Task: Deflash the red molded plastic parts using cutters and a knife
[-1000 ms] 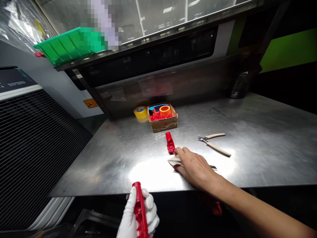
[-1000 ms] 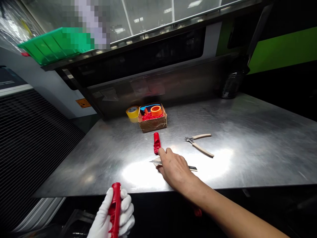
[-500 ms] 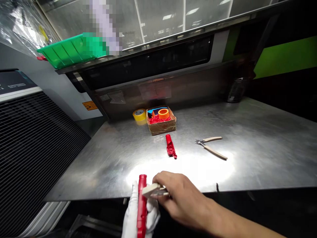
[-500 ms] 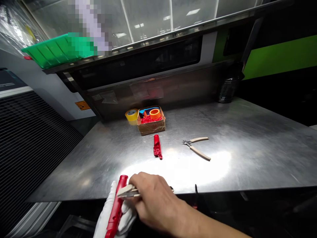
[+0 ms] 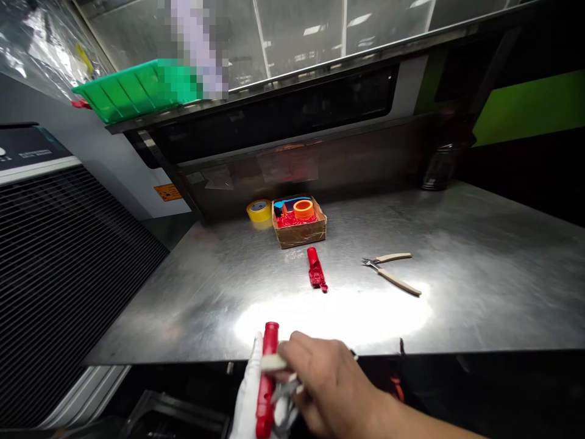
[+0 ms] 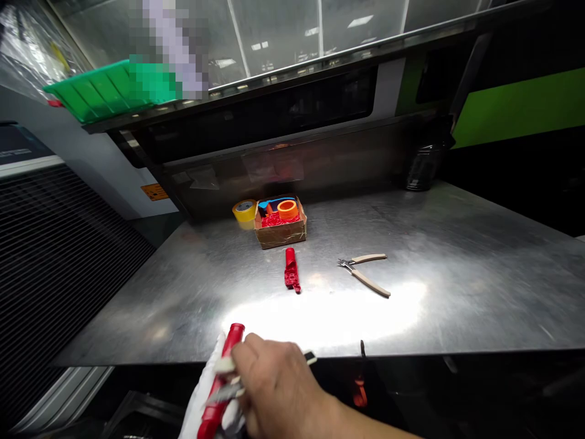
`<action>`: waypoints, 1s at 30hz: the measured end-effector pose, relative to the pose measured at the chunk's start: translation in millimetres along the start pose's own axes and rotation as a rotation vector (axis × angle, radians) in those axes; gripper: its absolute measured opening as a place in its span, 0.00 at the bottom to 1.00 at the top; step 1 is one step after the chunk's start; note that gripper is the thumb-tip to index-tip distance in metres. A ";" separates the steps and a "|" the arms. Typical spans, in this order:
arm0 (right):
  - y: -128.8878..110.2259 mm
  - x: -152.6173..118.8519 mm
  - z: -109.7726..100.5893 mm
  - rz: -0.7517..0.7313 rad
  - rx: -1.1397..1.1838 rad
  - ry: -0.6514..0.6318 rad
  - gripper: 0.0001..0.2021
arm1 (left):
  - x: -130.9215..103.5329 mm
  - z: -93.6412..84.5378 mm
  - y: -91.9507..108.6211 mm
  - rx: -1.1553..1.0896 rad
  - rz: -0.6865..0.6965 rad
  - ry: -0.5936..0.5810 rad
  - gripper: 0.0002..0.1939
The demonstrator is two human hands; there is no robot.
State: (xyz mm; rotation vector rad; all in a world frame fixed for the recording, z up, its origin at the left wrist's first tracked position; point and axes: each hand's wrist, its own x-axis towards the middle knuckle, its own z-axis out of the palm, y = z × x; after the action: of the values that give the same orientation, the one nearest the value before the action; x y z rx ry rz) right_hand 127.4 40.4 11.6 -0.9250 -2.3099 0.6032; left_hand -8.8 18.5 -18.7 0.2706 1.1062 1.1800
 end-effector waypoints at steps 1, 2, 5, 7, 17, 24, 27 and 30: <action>-1.1 -0.5 1.1 0.013 -0.007 0.006 0.08 | -0.7 0.9 0.0 0.000 -0.001 -0.002 0.21; -2.2 -1.1 1.8 -0.004 0.001 0.002 0.07 | -1.8 2.3 -0.4 0.007 -0.011 -0.010 0.22; -2.1 -3.0 -0.5 -0.110 0.123 -0.056 0.06 | -7.3 6.8 -3.7 0.048 -0.019 -0.041 0.25; 4.7 -2.8 -6.7 -0.012 0.175 -0.064 0.08 | -13.2 5.5 -3.9 0.094 0.033 -0.039 0.26; 78.9 6.2 -27.2 0.465 -0.261 -0.291 0.15 | -97.9 -160.5 83.9 0.895 0.302 0.510 0.15; 86.8 24.5 -47.6 0.491 -0.529 -0.212 0.14 | -125.7 -293.7 61.7 1.735 -0.003 0.733 0.18; 94.1 41.2 -52.9 0.541 -0.582 -0.216 0.15 | -113.6 -311.2 30.8 1.891 -0.054 0.636 0.17; 96.8 54.1 -53.1 0.602 -0.589 -0.271 0.21 | -105.1 -312.9 19.0 1.921 -0.035 0.560 0.17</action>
State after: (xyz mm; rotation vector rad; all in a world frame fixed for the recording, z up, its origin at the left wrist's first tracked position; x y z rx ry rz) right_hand 175.2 153.7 12.0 -1.9608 -2.4866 0.2756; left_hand -266.3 -172.4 -100.0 1.3847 2.4366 -0.2746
